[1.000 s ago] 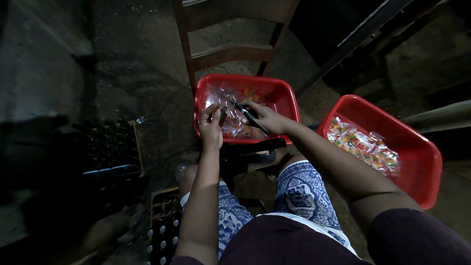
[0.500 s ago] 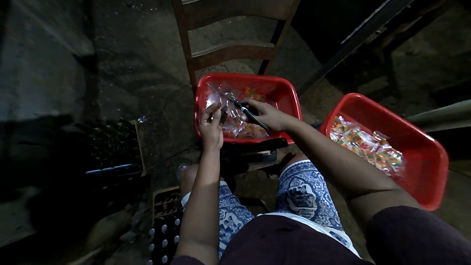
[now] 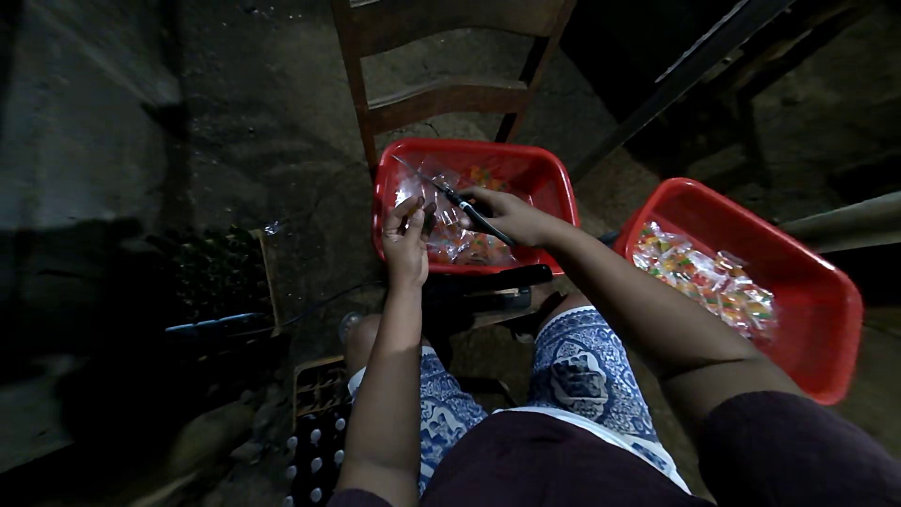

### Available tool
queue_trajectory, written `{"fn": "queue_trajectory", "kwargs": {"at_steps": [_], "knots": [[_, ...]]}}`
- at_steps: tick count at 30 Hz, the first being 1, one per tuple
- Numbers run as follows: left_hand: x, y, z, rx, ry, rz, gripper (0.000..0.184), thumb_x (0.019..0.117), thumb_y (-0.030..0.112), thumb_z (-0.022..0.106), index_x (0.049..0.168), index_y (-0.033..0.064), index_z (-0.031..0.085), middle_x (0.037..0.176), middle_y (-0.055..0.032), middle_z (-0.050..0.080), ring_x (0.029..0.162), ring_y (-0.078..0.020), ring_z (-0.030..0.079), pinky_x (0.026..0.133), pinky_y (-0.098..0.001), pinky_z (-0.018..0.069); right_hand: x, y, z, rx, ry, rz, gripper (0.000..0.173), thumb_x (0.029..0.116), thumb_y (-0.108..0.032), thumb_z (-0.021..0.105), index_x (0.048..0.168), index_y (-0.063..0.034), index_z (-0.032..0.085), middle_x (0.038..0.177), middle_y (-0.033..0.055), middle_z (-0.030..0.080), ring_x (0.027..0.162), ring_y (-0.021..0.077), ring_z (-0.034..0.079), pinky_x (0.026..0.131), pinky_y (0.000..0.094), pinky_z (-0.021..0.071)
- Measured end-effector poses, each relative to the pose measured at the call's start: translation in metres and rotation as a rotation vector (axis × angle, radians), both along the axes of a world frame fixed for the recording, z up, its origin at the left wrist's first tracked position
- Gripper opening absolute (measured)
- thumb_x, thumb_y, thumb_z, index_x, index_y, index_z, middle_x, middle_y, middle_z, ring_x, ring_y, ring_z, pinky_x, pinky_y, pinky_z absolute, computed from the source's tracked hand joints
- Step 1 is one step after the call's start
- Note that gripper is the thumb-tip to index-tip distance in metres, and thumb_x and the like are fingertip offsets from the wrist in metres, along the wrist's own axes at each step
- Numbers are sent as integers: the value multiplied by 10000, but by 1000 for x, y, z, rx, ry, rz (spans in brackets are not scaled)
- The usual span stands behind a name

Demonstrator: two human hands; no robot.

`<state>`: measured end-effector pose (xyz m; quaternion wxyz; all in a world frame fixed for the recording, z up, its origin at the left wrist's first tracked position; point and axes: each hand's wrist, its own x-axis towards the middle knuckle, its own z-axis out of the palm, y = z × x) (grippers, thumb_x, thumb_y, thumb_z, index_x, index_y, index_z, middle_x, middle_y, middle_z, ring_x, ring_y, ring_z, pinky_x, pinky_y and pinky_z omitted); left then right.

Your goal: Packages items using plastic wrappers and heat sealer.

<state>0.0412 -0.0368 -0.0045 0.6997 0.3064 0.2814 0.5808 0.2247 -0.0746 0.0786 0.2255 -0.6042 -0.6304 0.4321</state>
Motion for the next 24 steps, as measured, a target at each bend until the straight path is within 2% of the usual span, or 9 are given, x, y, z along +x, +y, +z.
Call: {"fn": "queue_trajectory", "kwargs": {"at_steps": [4, 8, 13, 18, 24], "knots": [[1, -1, 1, 3, 13, -10, 238, 1014, -34, 534, 1174, 95, 653, 1137, -28, 705, 991, -152, 712, 872, -329, 607, -2, 2, 2, -31, 11, -7, 561, 987, -409, 643, 1429, -93, 502, 1009, 58, 639, 820, 105, 596, 758, 334, 525], [1, -1, 2, 9, 12, -7, 243, 1010, -47, 527, 1167, 91, 651, 1128, -26, 701, 977, -143, 707, 864, -322, 604, -5, 5, 10, -62, -10, 6, 519, 1015, -361, 623, 1423, -68, 495, 1030, 92, 631, 839, 141, 591, 774, 365, 513], [1, 0, 1, 14, -2, -1, 236, 1008, -42, 539, 1154, 97, 663, 1125, -27, 711, 970, -142, 715, 841, -310, 610, -2, 7, 6, -24, -17, 16, 495, 1009, -353, 637, 1401, -70, 530, 994, 71, 645, 796, 115, 589, 743, 338, 517], [1, -1, 2, 25, 7, -5, 256, 1001, -62, 529, 1146, 103, 660, 1106, -10, 708, 952, -133, 711, 845, -313, 609, -8, 8, 18, -99, -18, 1, 515, 1028, -326, 614, 1446, -59, 475, 1103, 123, 631, 898, 167, 599, 824, 385, 512], [1, -1, 1, 33, 13, -7, 247, 1002, -44, 541, 1140, 112, 674, 1120, -15, 717, 957, -133, 715, 836, -304, 609, -6, 9, 17, -43, -22, 20, 436, 1024, -272, 631, 1390, -52, 545, 997, 76, 634, 794, 99, 565, 748, 302, 499]]}}
